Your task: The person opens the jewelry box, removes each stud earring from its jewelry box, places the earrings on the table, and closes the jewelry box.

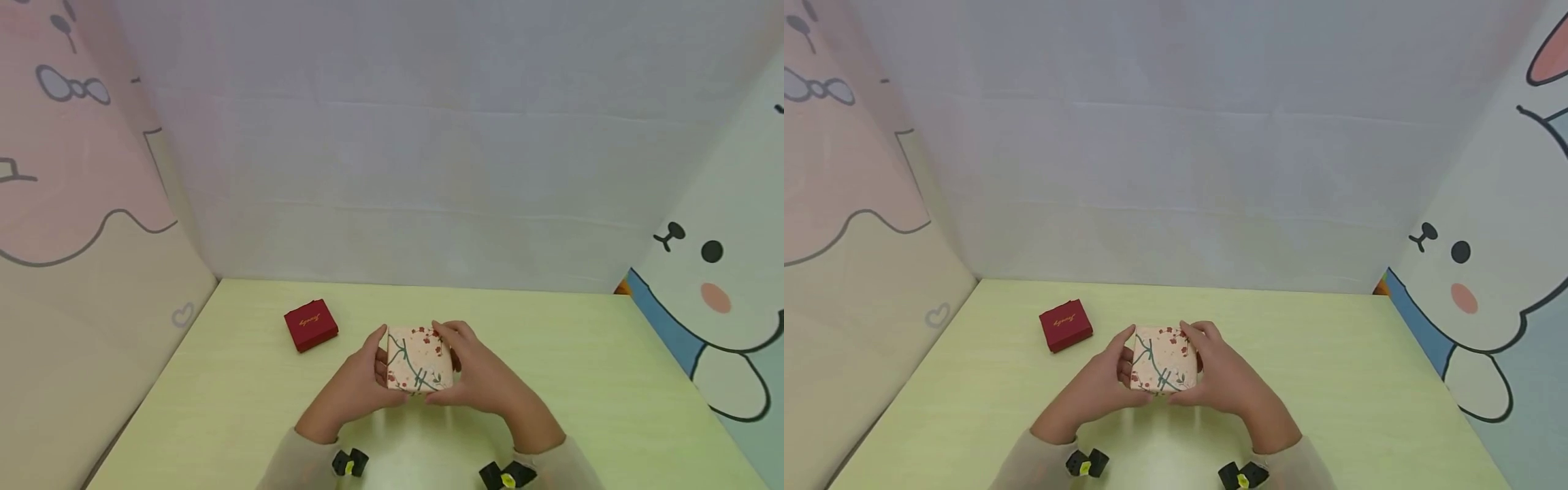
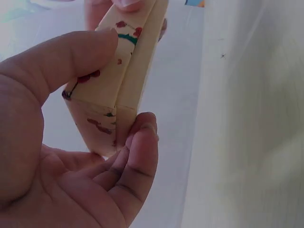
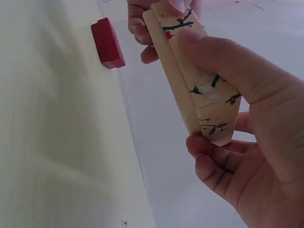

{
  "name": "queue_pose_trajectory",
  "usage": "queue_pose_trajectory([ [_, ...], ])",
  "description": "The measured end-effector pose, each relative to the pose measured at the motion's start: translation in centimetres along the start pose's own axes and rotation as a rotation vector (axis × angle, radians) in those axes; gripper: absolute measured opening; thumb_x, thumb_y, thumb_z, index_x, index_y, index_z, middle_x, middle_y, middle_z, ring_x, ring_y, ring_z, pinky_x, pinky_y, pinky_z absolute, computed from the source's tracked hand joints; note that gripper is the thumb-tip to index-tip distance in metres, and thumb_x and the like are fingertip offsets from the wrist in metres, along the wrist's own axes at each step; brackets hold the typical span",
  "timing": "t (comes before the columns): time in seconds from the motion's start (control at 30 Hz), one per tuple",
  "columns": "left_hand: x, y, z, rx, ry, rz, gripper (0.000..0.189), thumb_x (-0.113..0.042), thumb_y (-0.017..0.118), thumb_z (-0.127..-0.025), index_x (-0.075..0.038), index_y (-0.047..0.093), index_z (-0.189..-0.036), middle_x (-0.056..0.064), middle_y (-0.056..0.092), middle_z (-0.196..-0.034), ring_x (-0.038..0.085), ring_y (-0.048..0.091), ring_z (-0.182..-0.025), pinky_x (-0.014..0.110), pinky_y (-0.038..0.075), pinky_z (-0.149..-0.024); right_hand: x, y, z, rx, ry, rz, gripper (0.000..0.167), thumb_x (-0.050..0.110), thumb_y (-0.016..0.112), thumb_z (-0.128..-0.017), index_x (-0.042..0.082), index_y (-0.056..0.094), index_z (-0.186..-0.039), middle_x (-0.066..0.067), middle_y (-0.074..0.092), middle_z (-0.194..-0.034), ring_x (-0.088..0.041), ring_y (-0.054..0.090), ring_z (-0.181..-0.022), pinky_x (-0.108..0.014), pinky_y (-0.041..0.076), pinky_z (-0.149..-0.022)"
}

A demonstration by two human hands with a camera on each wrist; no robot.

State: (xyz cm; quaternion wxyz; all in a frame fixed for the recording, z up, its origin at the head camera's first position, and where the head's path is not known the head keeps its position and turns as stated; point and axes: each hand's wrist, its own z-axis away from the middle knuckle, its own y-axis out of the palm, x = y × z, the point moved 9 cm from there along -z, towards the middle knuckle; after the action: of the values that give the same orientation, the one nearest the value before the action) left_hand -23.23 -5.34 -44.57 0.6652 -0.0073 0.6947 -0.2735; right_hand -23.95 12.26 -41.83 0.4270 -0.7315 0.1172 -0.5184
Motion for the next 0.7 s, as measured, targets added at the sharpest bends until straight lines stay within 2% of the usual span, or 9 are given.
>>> queue_pose_trajectory([
  [0.1, -0.2, 0.6, -0.6, 0.003, -0.01, -0.071, 0.119, -0.023, 0.092, -0.075, -0.005, 0.014, -0.164, 0.001, 0.061, -0.11, 0.017, 0.061, -0.094, 0.032, 0.055, -0.082, -0.5, -0.3, -0.1, 0.017, -0.003, 0.043, 0.117, 0.043, 0.096, -0.071, 0.01, 0.03, -0.162, -0.005, 0.036, -0.152, -0.014, 0.056, -0.11, -0.033, 0.054, -0.089],
  [0.23, -0.8, 1.3, -1.9, 0.008, -0.011, -0.17, 0.123, -0.026, 0.092, -0.073, -0.005, 0.01, -0.164, 0.004, 0.063, -0.121, 0.016, 0.059, -0.1, 0.038, 0.053, -0.087, -1.4, -1.0, -0.4, 0.034, -0.005, 0.064, 0.117, 0.041, 0.096, -0.071, 0.009, 0.03, -0.162, -0.006, 0.036, -0.153, -0.015, 0.055, -0.108, -0.032, 0.054, -0.087],
  [0.33, -1.2, 1.8, -3.2, 0.021, -0.019, -0.219, 0.126, -0.027, 0.092, -0.073, -0.005, 0.008, -0.164, 0.006, 0.062, -0.127, 0.016, 0.058, -0.102, 0.04, 0.051, -0.092, -2.1, -1.7, -0.6, 0.038, 0.0, 0.078, 0.117, 0.039, 0.096, -0.072, 0.006, 0.029, -0.162, -0.009, 0.035, -0.153, -0.018, 0.054, -0.113, -0.034, 0.054, -0.089],
  [0.53, -1.6, 2.7, -6.0, 0.055, -0.044, -0.246, 0.129, -0.028, 0.094, -0.072, -0.011, 0.007, -0.165, 0.004, 0.063, -0.126, 0.015, 0.059, -0.101, 0.039, 0.05, -0.094, -3.7, -3.2, -1.1, 0.049, 0.032, 0.061, 0.117, 0.035, 0.095, -0.074, 0.003, 0.026, -0.162, -0.014, 0.032, -0.155, -0.026, 0.05, -0.127, -0.044, 0.051, -0.1],
  [0.7, -1.8, 3.6, -7.8, 0.07, -0.038, -0.241, 0.126, -0.027, 0.093, -0.073, -0.012, 0.009, -0.166, 0.005, 0.06, -0.135, 0.014, 0.059, -0.105, 0.039, 0.05, -0.095, -4.8, -4.5, -1.6, 0.066, 0.041, 0.101, 0.117, 0.036, 0.095, -0.074, 0.001, 0.025, -0.161, -0.019, 0.031, -0.156, -0.034, 0.047, -0.133, -0.052, 0.046, -0.106],
])
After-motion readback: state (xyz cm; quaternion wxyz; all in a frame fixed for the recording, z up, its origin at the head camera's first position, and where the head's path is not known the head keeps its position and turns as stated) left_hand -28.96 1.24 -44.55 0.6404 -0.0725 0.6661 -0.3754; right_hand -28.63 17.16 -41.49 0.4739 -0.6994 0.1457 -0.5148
